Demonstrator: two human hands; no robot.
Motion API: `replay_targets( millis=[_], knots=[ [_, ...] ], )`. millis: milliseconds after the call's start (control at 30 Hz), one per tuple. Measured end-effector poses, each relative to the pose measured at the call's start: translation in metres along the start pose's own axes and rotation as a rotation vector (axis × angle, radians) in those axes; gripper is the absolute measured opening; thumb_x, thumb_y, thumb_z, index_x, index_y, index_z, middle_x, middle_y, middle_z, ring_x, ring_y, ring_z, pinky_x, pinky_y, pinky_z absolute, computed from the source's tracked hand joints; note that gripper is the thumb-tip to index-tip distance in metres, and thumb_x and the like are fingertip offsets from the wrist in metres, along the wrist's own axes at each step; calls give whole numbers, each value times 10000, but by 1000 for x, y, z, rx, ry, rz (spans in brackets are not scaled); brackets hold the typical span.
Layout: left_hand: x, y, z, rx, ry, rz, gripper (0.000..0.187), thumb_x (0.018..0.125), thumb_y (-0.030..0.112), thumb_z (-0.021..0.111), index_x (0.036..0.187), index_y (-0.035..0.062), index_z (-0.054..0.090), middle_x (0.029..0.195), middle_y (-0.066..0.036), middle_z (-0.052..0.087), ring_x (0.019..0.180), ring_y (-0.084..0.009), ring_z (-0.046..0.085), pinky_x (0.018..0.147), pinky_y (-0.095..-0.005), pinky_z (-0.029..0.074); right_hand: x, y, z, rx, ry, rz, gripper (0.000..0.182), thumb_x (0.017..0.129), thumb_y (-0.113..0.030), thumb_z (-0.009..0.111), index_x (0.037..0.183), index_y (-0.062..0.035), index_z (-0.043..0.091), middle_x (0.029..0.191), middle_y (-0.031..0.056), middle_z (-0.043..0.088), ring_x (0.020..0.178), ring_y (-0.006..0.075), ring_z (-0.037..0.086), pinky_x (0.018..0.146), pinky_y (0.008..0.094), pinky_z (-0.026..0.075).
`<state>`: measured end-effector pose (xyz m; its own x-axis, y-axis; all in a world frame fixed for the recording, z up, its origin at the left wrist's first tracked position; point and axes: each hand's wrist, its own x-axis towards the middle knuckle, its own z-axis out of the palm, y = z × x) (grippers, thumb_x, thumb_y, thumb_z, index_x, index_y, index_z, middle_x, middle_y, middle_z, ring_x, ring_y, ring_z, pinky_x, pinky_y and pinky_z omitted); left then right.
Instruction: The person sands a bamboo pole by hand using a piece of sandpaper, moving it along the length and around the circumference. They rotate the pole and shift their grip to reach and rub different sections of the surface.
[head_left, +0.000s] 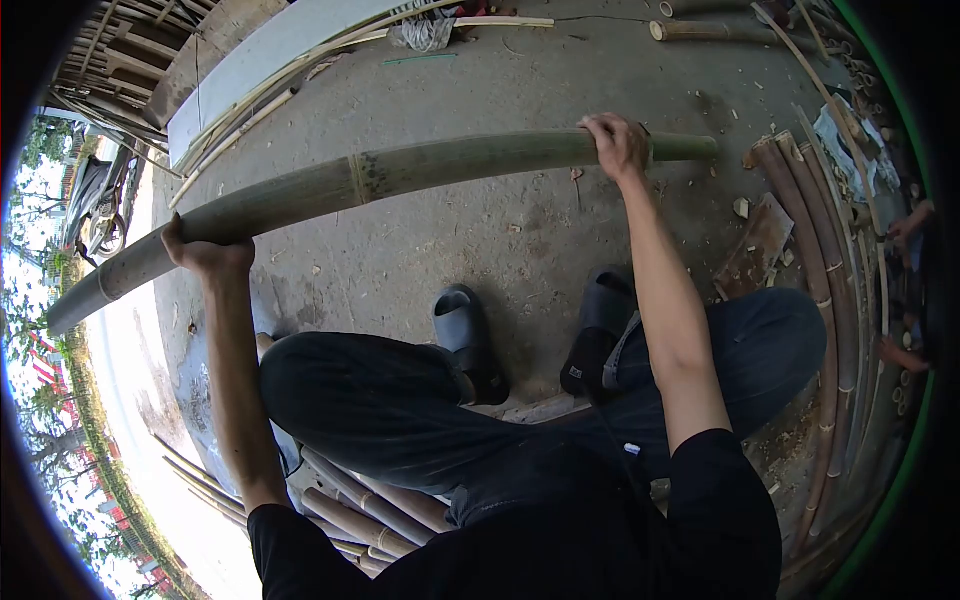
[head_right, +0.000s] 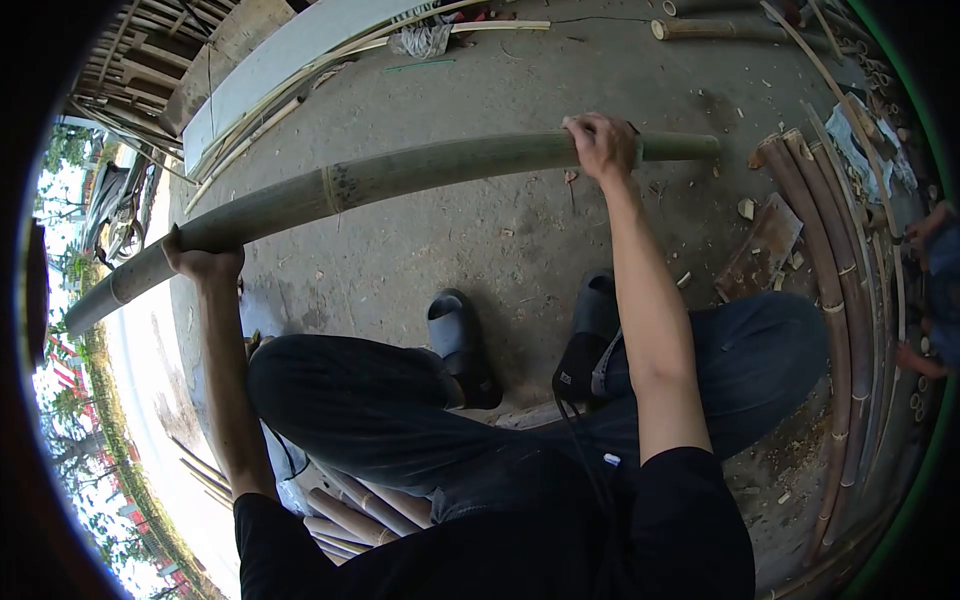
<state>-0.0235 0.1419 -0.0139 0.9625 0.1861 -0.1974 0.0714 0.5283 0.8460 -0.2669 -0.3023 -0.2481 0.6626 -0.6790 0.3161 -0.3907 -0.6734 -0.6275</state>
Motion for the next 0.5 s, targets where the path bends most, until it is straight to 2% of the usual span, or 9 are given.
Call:
replay_targets(
  millis=[33, 67, 133, 200, 233, 367, 433, 467, 500],
  knots=[
    [-1, 1, 3, -6, -4, 23, 650, 736, 476, 628, 1267, 117, 522, 1205, -130, 560, 1150, -312, 535, 1060, -487, 408, 5, -49, -9, 68, -289, 109, 539, 928, -557, 470, 990, -122, 782, 874, 109, 744, 844, 301, 707, 811, 431, 514],
    [1, 3, 2, -3, -9, 25, 650, 736, 476, 628, 1267, 117, 522, 1205, -130, 560, 1150, -312, 535, 1060, -487, 408, 7, -91, 4, 24, -362, -65, 639, 933, -647, 396, 989, -144, 786, 783, 91, 735, 750, 283, 712, 753, 439, 532],
    [3, 7, -3, -86, -92, 50, 638, 712, 492, 624, 1224, 117, 558, 1121, -126, 597, 1092, -316, 568, 1035, -487, 426, -3, -225, 0, 94, -694, -186, 662, 991, -622, 281, 997, -170, 765, 714, 86, 711, 663, 245, 700, 702, 455, 542],
    [-9, 11, -1, -85, -158, 86, 630, 705, 503, 604, 1171, 79, 592, 1060, -142, 631, 1052, -333, 604, 1016, -505, 441, -17, -334, -3, 84, -588, -356, 631, 1030, -536, 260, 1089, -96, 709, 785, 111, 728, 759, 312, 711, 845, 480, 527],
    [-11, 15, -4, -63, -215, 109, 628, 710, 505, 596, 1159, 65, 599, 1067, -151, 635, 1057, -336, 609, 1012, -510, 443, -17, -369, -12, 135, -644, -395, 641, 1033, -535, 244, 1189, -88, 676, 989, 169, 731, 972, 342, 702, 973, 499, 484],
    [-15, 18, -5, -59, -260, 172, 632, 738, 529, 578, 1143, 45, 608, 1053, -161, 649, 1020, -339, 629, 984, -514, 458, 2, -382, -18, 172, -878, -411, 628, 1039, -516, 226, 1345, -106, 591, 1232, 219, 652, 1199, 352, 613, 1066, 513, 437],
    [-15, 16, -5, -78, -253, 158, 601, 749, 527, 567, 1116, 53, 607, 972, -145, 662, 959, -318, 638, 940, -481, 472, 19, -321, -11, 121, -1022, -277, 599, 1033, -531, 248, 1384, -173, 576, 1302, 207, 625, 1224, 363, 594, 1083, 507, 427],
    [-14, 14, -4, -92, -236, 144, 589, 751, 522, 563, 1108, 56, 605, 962, -144, 661, 948, -315, 636, 929, -470, 475, 22, -261, 23, 181, -864, -366, 622, 1025, -550, 261, 1360, -155, 605, 1324, 199, 617, 1222, 358, 598, 1072, 480, 431],
    [-13, 12, -3, -106, -223, 130, 576, 752, 516, 559, 1100, 59, 603, 952, -143, 659, 938, -312, 635, 919, -460, 477, 29, -220, -6, 73, -943, -149, 642, 1010, -558, 309, 1349, -103, 610, 1324, 216, 614, 1215, 358, 603, 1049, 442, 443]
  ],
)
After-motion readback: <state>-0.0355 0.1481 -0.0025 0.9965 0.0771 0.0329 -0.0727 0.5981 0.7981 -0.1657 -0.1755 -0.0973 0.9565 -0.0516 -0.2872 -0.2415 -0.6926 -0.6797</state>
